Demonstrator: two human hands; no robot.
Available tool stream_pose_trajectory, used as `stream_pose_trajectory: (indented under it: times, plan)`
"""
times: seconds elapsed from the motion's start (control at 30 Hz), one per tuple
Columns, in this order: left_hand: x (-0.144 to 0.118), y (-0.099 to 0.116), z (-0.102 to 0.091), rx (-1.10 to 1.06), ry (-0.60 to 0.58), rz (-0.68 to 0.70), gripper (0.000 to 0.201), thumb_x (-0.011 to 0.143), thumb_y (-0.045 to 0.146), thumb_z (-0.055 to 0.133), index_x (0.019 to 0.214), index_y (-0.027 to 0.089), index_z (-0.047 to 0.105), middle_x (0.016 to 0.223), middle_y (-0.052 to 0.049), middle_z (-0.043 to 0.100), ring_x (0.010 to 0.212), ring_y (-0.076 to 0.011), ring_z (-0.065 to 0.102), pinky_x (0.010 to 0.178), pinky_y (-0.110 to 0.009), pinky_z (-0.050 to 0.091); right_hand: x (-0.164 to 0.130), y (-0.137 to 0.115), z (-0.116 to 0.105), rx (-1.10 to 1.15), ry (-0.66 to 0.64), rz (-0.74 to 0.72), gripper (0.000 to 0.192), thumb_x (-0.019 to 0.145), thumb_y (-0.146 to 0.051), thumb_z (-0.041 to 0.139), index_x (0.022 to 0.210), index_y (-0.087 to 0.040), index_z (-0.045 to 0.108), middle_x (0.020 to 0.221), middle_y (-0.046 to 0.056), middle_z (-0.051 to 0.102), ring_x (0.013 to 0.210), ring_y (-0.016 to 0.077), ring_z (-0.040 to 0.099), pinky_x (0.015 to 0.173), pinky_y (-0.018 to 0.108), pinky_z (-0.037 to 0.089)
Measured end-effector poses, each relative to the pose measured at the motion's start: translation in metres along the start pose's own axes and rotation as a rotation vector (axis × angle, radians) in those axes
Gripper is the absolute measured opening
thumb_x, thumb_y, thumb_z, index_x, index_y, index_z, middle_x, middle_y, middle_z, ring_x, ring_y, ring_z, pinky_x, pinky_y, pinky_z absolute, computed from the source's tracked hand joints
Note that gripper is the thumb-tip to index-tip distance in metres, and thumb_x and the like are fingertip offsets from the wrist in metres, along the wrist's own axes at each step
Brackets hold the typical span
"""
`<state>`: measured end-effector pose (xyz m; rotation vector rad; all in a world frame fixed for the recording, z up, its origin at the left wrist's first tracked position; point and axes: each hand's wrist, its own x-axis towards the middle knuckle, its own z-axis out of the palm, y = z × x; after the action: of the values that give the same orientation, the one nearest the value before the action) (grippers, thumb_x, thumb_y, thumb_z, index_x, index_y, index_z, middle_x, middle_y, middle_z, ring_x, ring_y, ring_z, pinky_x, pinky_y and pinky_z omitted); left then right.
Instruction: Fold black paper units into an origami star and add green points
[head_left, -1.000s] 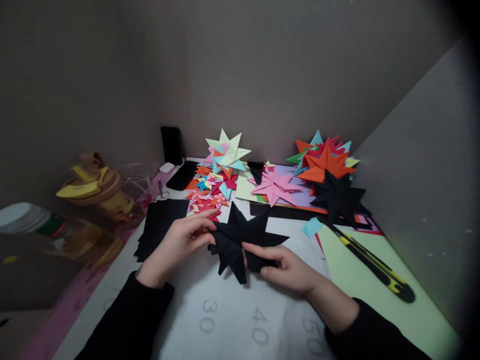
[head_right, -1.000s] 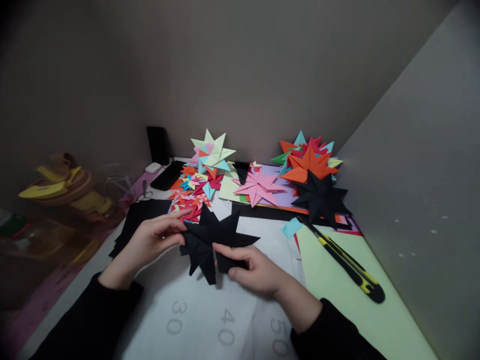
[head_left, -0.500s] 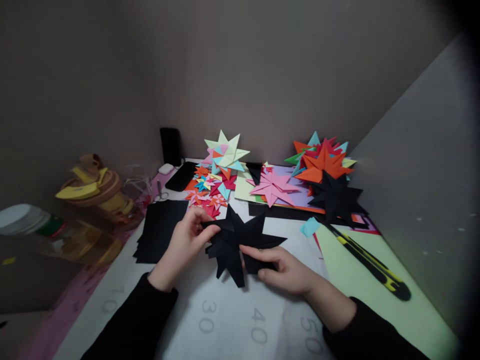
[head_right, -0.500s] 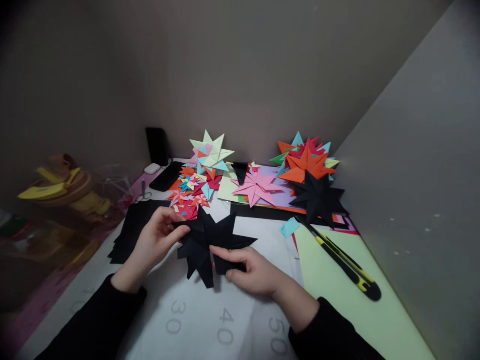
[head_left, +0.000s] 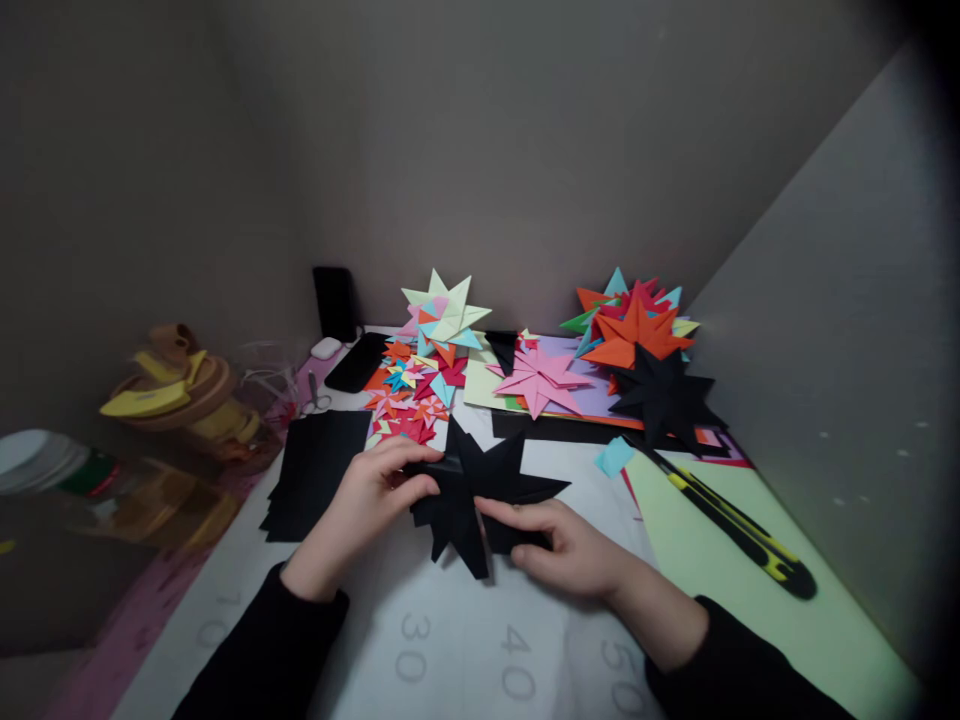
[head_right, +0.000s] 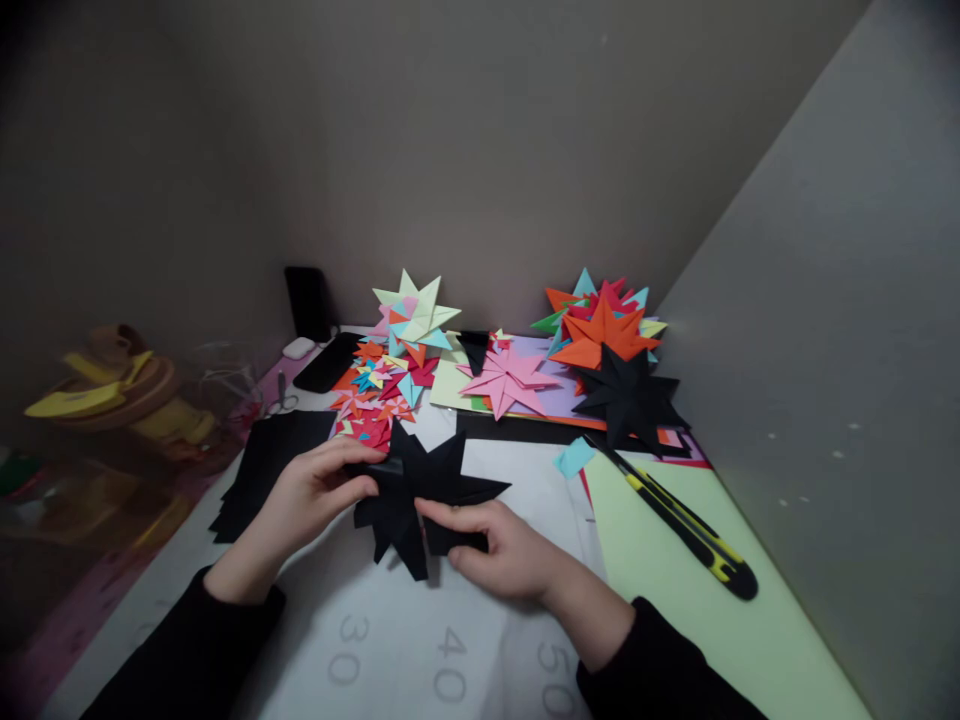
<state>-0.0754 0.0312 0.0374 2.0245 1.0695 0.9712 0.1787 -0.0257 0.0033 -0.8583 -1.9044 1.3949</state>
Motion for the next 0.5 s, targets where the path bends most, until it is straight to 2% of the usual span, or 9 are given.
stream_pose_trajectory:
  times: [0.2,0.4,0.5]
  plan:
    - [0.000,0.009,-0.004,0.031,-0.052,-0.033,0.009,0.076,0.024,0.070,0.083,0.019,0.068,0.081,-0.003,0.066,0.074,-0.0159,0.061,0.066,-0.028,0.049,0.000,-0.002,0.005,-0.084,0.010,-0.036,0.066,0.074,-0.006,0.049,0.138,-0.024,0.045,0.134,0.005,0.057,0.118,0.0208,0.058,0.102,0.041,0.041]
    - [-0.001,0.018,-0.009,0.063,-0.158,0.063,0.016,0.079,0.026,0.067,0.094,0.024,0.072,0.075,-0.002,0.063,0.071,-0.0161,0.058,0.063,-0.027,0.047,0.000,-0.001,0.008,-0.148,0.032,-0.039,0.067,0.074,-0.005,0.048,0.137,-0.025,0.046,0.134,0.004,0.056,0.118,0.0204,0.058,0.101,0.038,0.044]
    - [-0.001,0.020,-0.009,0.049,-0.202,0.036,0.009,0.078,0.029,0.069,0.081,0.021,0.071,0.073,-0.001,0.061,0.069,-0.0156,0.057,0.062,-0.027,0.046,-0.001,-0.002,0.009,-0.175,0.023,-0.067,0.066,0.075,-0.004,0.047,0.138,-0.026,0.045,0.132,0.005,0.058,0.114,0.0195,0.061,0.099,0.038,0.046]
